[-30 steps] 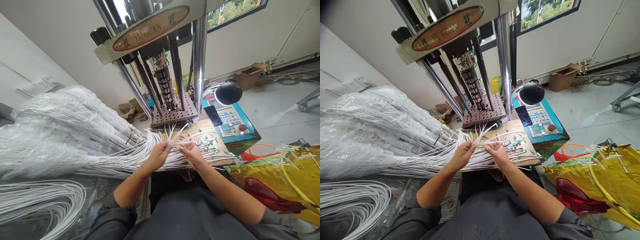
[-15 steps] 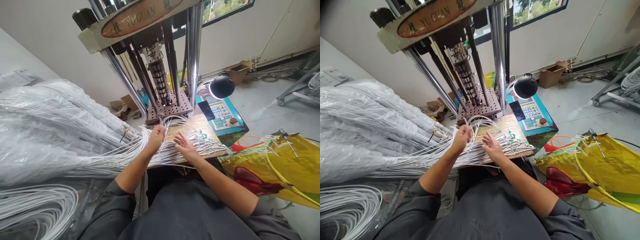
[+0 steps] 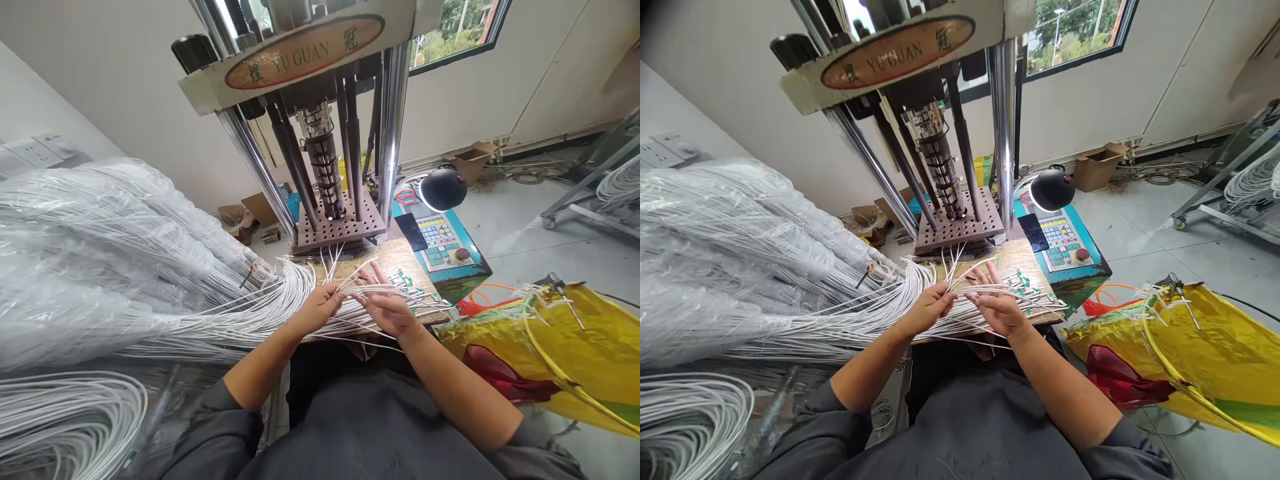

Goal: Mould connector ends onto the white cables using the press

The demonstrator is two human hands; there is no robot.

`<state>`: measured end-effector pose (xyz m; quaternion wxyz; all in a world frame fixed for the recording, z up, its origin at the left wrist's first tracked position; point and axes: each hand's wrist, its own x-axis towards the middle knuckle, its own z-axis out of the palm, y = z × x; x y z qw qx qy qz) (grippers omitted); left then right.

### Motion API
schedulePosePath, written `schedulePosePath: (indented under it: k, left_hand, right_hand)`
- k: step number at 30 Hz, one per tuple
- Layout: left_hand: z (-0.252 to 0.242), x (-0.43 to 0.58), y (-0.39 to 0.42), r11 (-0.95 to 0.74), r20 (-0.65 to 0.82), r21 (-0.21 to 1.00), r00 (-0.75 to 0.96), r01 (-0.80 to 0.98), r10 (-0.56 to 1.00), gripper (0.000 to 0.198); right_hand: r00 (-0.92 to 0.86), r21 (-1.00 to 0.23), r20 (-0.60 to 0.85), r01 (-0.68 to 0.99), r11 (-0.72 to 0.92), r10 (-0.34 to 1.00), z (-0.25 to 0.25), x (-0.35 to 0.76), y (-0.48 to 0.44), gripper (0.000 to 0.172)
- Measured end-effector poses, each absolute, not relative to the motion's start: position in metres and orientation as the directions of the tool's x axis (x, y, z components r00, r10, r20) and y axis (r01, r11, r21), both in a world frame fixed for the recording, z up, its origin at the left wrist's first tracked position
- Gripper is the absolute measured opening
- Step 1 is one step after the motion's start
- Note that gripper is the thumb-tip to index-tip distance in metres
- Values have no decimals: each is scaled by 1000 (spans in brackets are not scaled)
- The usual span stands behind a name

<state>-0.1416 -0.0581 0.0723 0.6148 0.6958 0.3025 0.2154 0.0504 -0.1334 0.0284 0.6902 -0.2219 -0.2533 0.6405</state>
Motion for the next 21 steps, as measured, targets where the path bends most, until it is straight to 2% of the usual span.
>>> schedulePosePath:
  k: [3,7,13,18,21]
  left_hand:
    - [68,-141,-65,-34,-96,985,711,167,697,45]
    - [67,-139,-70,-57,-151,968,749,244,645,46]
    - [66,-129,-68,-26,-208,958,755,286,622,46]
    - [68,-105,-65,-18,-229,960,820,280,525,50]
    - [70,-93,-63,36,-238,964,787,265,569,51]
  right_hand:
    - [65,-542,112,-832,116,992,51,66,-137,72]
    - [162,-473,79,-862,180,984,73,84,-136,54]
    - [211,-500,-17,-848,175,977,83,92,-137,31]
    - [230,-566,44,-796,214,972,80,99,-140,32]
    - [252,-637,63,-734,233,966,73,105,-142,36]
